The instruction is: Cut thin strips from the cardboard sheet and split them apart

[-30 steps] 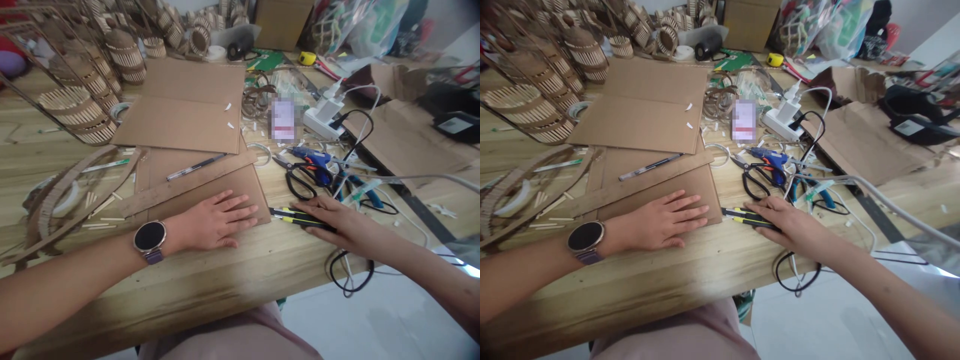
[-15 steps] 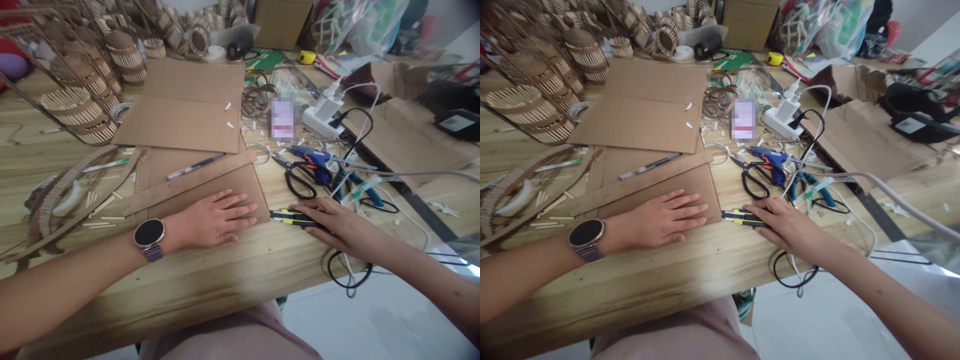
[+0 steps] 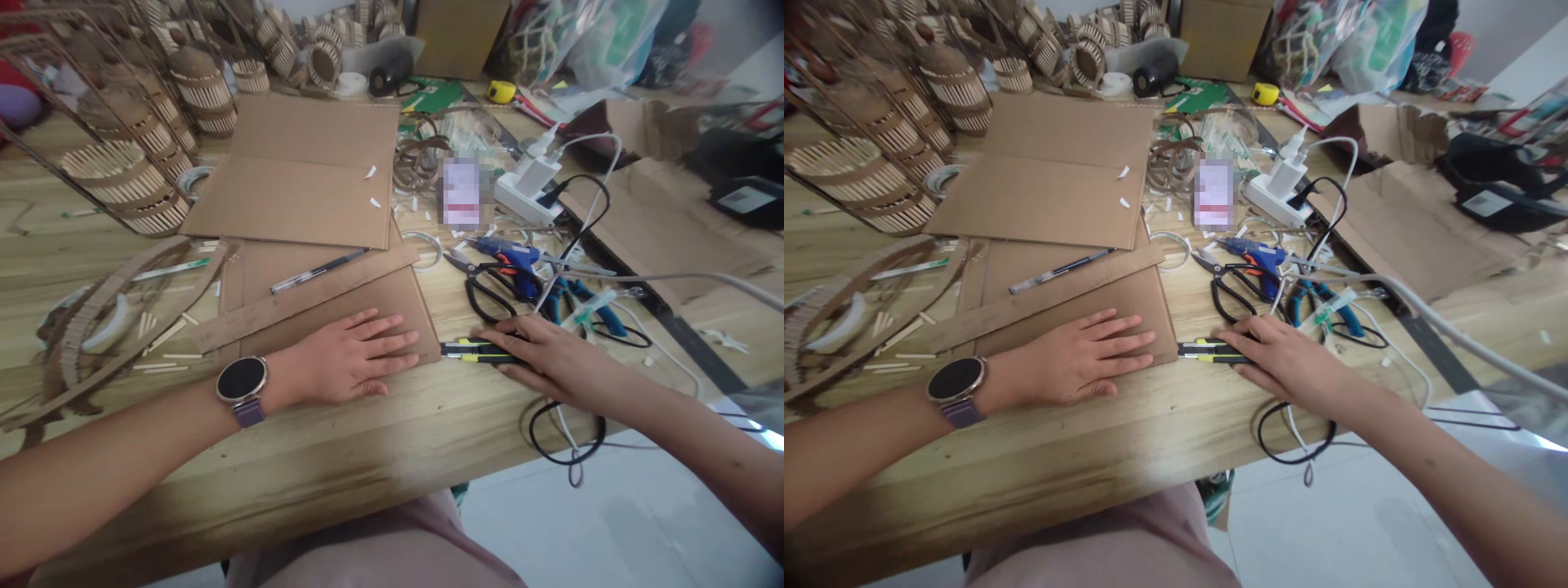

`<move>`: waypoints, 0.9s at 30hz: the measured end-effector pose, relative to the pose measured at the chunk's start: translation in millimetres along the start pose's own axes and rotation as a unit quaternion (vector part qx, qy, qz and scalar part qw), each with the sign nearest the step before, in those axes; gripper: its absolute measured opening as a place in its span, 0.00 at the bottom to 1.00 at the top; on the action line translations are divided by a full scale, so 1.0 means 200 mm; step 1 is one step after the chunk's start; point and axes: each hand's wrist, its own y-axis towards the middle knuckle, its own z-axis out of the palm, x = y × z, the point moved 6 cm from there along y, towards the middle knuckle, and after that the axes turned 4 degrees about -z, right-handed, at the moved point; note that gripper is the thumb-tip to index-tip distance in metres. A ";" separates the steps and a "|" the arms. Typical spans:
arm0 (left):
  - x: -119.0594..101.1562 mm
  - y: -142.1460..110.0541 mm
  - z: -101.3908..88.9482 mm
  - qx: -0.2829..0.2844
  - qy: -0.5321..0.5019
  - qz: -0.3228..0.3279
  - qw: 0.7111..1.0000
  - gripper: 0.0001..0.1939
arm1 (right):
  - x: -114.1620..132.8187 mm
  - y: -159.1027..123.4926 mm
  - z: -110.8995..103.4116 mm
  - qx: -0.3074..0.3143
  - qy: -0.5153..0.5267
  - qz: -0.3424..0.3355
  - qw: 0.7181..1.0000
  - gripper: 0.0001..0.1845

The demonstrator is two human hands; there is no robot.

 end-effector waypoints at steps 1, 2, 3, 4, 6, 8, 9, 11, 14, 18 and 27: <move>0.00 0.00 0.00 -0.002 0.001 0.001 1.000 0.25 | 0.00 0.01 0.00 0.003 0.004 -0.001 1.000 0.24; 0.00 0.00 0.00 -0.003 0.001 0.001 1.000 0.25 | 0.00 0.01 0.00 0.006 0.010 -0.002 1.000 0.24; 0.00 0.00 0.00 -0.005 0.002 0.000 1.000 0.25 | 0.01 0.01 0.00 0.010 0.019 -0.002 1.000 0.24; 0.00 0.00 0.00 -0.007 0.002 0.000 1.000 0.25 | 0.01 0.01 0.00 0.014 0.030 -0.001 0.999 0.24; 0.00 0.00 0.00 -0.013 0.003 0.000 1.000 0.25 | 0.03 0.00 0.00 0.020 0.051 0.007 0.998 0.24; 0.00 0.00 0.00 -0.021 0.003 0.001 1.000 0.25 | 0.05 -0.02 0.01 0.028 0.068 0.023 0.997 0.24; 0.00 0.00 0.00 -0.023 0.003 0.001 1.000 0.25 | 0.06 -0.03 0.01 0.031 0.074 0.032 0.996 0.24; 0.00 0.00 0.00 -0.023 0.003 0.001 1.000 0.25 | 0.08 -0.04 0.00 0.035 0.086 0.051 0.994 0.25; 0.00 0.00 0.00 -0.019 0.005 0.001 1.000 0.24 | 0.10 -0.03 -0.01 0.038 0.108 0.067 0.991 0.25; 0.00 0.00 0.01 -0.017 0.009 0.000 1.000 0.24 | 0.12 -0.03 -0.01 0.040 0.132 0.081 0.987 0.24; 0.00 0.00 0.02 -0.026 0.020 -0.006 0.999 0.23 | 0.17 -0.09 0.03 0.012 0.126 0.120 0.985 0.24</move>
